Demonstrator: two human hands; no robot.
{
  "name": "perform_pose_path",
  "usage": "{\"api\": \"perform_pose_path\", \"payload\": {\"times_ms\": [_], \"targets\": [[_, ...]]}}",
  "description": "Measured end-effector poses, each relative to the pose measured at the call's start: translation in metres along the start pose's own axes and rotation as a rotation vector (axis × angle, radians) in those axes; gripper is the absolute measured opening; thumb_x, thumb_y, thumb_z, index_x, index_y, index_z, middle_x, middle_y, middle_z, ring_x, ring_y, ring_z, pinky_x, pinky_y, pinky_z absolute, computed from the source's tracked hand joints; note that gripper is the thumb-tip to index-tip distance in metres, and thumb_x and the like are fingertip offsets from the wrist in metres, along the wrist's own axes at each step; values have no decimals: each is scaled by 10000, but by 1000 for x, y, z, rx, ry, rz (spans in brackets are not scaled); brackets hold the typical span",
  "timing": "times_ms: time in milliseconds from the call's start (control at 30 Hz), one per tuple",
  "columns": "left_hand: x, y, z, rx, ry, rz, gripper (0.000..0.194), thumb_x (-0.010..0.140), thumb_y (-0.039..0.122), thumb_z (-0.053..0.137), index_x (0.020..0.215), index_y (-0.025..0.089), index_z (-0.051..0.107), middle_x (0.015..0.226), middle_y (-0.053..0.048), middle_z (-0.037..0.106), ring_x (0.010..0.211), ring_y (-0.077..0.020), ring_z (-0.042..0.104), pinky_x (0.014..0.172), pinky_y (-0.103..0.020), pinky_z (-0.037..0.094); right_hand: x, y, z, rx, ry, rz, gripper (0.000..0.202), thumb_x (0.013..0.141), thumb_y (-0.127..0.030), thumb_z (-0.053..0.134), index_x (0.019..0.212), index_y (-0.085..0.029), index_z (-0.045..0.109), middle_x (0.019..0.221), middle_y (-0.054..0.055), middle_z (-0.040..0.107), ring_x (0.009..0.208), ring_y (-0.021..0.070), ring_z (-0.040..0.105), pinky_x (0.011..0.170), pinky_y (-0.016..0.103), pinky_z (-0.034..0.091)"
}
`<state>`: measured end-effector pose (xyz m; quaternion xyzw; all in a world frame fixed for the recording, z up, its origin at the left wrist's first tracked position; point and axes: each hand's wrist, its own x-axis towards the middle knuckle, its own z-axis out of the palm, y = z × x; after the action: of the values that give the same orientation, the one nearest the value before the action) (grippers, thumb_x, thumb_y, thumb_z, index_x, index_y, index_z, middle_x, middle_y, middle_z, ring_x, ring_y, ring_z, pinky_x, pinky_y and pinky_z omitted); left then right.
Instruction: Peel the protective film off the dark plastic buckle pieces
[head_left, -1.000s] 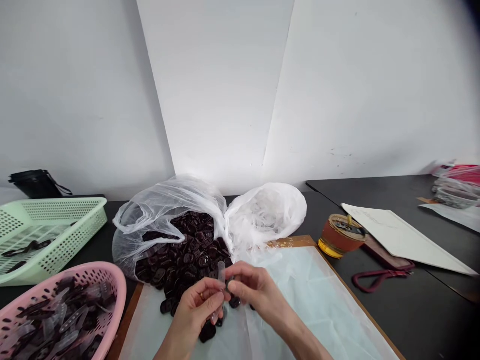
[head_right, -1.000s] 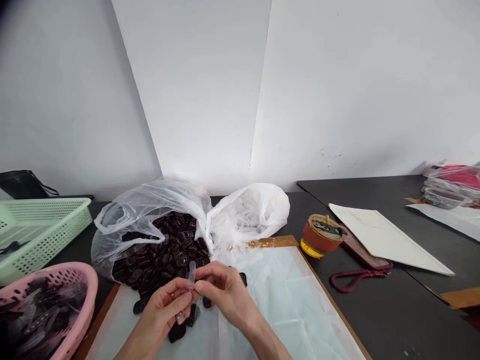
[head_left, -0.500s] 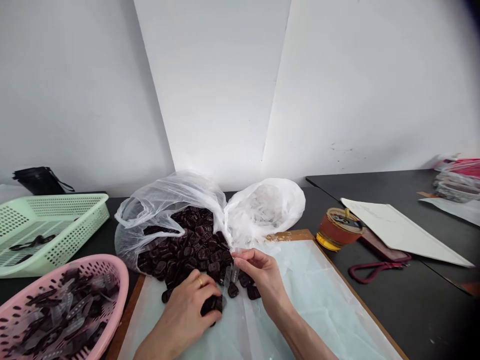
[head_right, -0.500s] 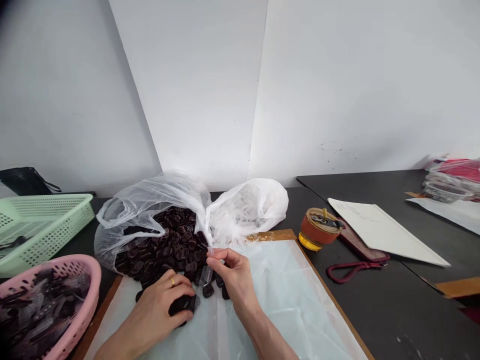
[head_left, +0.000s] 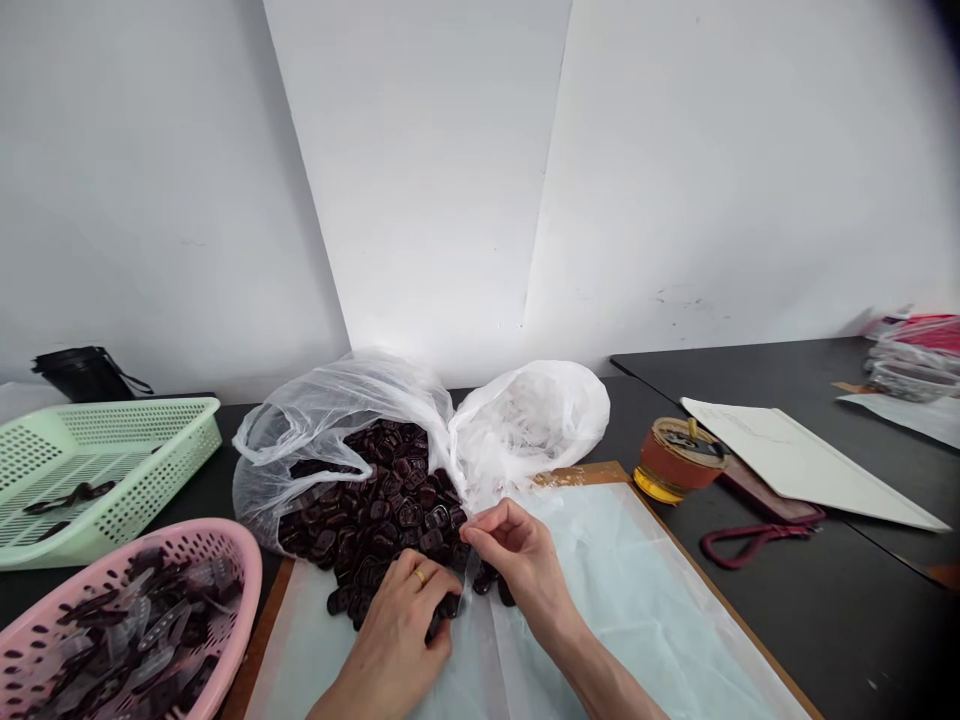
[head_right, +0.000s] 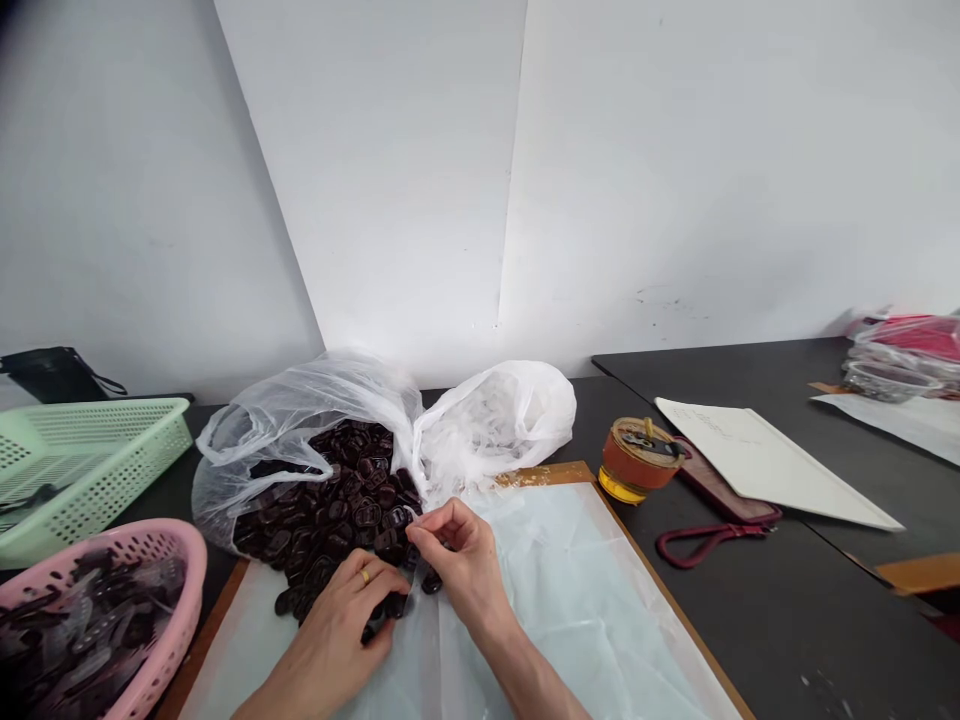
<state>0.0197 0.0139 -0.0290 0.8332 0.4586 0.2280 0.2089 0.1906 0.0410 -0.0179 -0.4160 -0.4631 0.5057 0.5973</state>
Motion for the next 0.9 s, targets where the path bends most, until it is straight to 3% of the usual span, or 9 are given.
{"api": "perform_pose_path", "payload": {"times_ms": [167,367,467,633,767,900], "targets": [[2,0,4,-60,63,-45,375,644,-52,520,881,215,632,922,-54,668,962,-268,572,839,-403,481,0,-1,0,52,-10,16,269,676,-373,843,686,-196,641,767,41,720,728,179,643,696,293,498],[7,-4,-8,-243,174,-165,174,750,70,584,788,233,631,815,-27,655,827,-243,621,772,-361,478,-2,-6,-1,57,-49,94,260,676,-410,839,754,-203,702,723,20,708,671,163,622,652,279,481],[9,-5,-14,-545,239,-310,74,759,198,674,752,229,607,772,-6,664,772,-220,631,756,-332,487,-3,-9,-2,46,-61,134,254,699,-422,819,759,-200,712,671,9,683,639,160,603,637,279,465],[11,-1,-21,-1152,279,-488,221,685,310,810,738,195,629,767,-14,700,846,-218,664,779,-310,522,-3,-7,-3,96,-109,209,232,739,-400,792,738,-178,722,655,8,690,611,129,571,633,252,421],[12,-1,-22,-1324,307,-513,242,650,274,857,678,183,635,842,-7,705,836,-166,645,727,-242,509,-3,-1,-2,128,-121,264,251,698,-403,820,708,-173,718,635,0,681,572,115,545,598,241,396],[13,-4,-19,-1429,293,-528,251,636,280,881,685,176,658,914,-19,729,769,-129,632,690,-220,502,-5,-4,1,83,-93,227,252,683,-401,828,683,-178,711,598,-14,646,567,115,521,594,241,393]]}}
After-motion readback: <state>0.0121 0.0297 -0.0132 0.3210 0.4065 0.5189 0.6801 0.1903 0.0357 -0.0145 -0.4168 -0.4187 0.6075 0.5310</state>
